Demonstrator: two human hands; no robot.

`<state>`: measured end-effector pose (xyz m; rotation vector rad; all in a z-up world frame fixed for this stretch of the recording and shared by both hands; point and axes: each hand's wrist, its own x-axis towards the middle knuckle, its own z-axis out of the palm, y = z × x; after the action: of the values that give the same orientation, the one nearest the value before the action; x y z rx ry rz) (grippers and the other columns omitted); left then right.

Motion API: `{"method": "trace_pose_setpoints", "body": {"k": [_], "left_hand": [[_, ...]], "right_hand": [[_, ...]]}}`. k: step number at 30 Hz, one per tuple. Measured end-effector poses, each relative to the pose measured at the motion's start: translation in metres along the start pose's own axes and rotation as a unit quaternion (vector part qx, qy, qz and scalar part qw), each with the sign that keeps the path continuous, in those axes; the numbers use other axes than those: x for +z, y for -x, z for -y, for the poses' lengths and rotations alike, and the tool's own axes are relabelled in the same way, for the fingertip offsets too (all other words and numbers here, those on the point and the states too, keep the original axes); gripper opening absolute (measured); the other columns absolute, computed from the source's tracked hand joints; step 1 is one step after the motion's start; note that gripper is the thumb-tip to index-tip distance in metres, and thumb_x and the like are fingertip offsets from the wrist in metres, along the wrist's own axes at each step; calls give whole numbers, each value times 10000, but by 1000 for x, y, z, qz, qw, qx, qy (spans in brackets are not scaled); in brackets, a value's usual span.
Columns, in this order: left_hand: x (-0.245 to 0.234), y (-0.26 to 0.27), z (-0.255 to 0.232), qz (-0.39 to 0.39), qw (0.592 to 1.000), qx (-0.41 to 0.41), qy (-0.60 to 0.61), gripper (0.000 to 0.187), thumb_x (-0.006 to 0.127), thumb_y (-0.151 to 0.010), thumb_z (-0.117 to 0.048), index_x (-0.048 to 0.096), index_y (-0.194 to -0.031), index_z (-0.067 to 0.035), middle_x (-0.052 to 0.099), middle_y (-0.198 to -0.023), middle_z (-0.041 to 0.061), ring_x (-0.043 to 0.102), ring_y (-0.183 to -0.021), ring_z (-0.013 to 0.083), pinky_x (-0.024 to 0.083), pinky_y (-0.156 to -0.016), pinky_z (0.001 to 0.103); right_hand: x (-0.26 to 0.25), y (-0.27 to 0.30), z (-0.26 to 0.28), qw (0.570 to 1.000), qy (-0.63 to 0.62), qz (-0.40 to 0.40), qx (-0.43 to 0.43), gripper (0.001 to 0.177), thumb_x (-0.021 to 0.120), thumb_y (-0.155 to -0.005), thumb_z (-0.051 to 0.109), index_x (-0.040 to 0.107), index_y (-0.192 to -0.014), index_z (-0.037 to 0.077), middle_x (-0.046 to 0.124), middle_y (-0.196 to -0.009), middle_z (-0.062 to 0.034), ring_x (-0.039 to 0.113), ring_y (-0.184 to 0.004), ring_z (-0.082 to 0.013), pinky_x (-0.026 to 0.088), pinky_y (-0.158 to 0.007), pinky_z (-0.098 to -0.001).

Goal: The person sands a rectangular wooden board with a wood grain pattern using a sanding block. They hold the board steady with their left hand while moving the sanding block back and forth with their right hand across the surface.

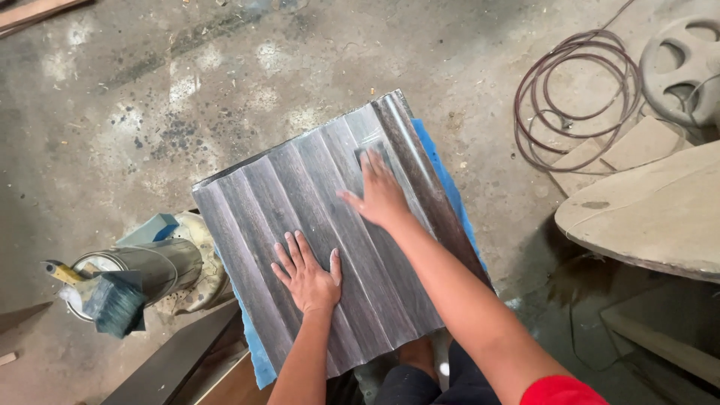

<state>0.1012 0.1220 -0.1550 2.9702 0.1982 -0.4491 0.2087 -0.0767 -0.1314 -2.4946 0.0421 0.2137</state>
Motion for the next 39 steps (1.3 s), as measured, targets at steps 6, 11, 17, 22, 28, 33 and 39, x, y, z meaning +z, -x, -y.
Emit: {"method": "trace_pose_setpoints", "body": {"k": [6, 11, 17, 22, 28, 33, 39], "left_hand": [[6, 1, 4, -10, 1000, -7, 3, 952, 400, -920, -710, 138, -1648, -157, 100, -1725, 81, 11, -1583, 369, 35, -1256, 594], [0, -1, -1, -8, 1000, -2, 6, 942, 396, -930, -709, 146, -1645, -148, 117, -1719, 93, 20, -1581, 372, 42, -1256, 591], [1, 4, 1, 0, 1000, -3, 2, 959, 393, -927, -721, 142, -1648, -140, 125, -1720, 99, 20, -1583, 371, 38, -1254, 591], [1, 1, 0, -4, 1000, -10, 11, 954, 392, -927, -727, 148, -1649, -153, 126, -1720, 91, 9, -1585, 364, 20, -1256, 590], [1, 2, 0, 3, 1000, -10, 9, 947, 402, -925, -716, 145, -1648, -162, 116, -1724, 82, 14, -1584, 365, 31, -1260, 586], [2, 0, 2, 1, 1000, -8, 5, 954, 395, -920, -727, 147, -1647, -162, 120, -1722, 81, 19, -1585, 363, 32, -1258, 591], [-1, 1, 0, 6, 1000, -10, 5, 940, 383, -931, -715, 133, -1649, -162, 111, -1722, 82, 22, -1582, 367, 29, -1260, 588]], "right_hand": [[-21, 70, 8, 998, -34, 41, 17, 972, 650, -941, 535, 269, -1573, -98, 345, -1583, -354, 340, -1490, -475, 297, -1211, -543], [-12, 28, 9, 999, 8, 48, 24, 985, 621, -946, 562, 240, -1588, -81, 322, -1615, -316, 300, -1526, -434, 288, -1223, -530], [-19, 49, 12, 998, 25, 58, 17, 933, 627, -960, 484, 236, -1588, -86, 324, -1615, -319, 307, -1524, -434, 283, -1228, -521], [-11, 42, 12, 997, 24, 73, 33, 937, 620, -964, 489, 231, -1584, -97, 321, -1613, -319, 296, -1526, -433, 281, -1221, -522], [-4, 14, 2, 999, 25, 38, 7, 973, 624, -951, 538, 239, -1583, -94, 336, -1613, -305, 309, -1528, -425, 290, -1232, -520], [-27, 120, 10, 986, 97, 125, 52, 1001, 562, -971, 624, 233, -1579, -101, 294, -1621, -327, 271, -1532, -433, 224, -1238, -533], [-17, 28, 6, 996, 72, 45, -2, 971, 547, -963, 627, 322, -1542, -119, 328, -1601, -344, 295, -1525, -455, 275, -1230, -555]]}}
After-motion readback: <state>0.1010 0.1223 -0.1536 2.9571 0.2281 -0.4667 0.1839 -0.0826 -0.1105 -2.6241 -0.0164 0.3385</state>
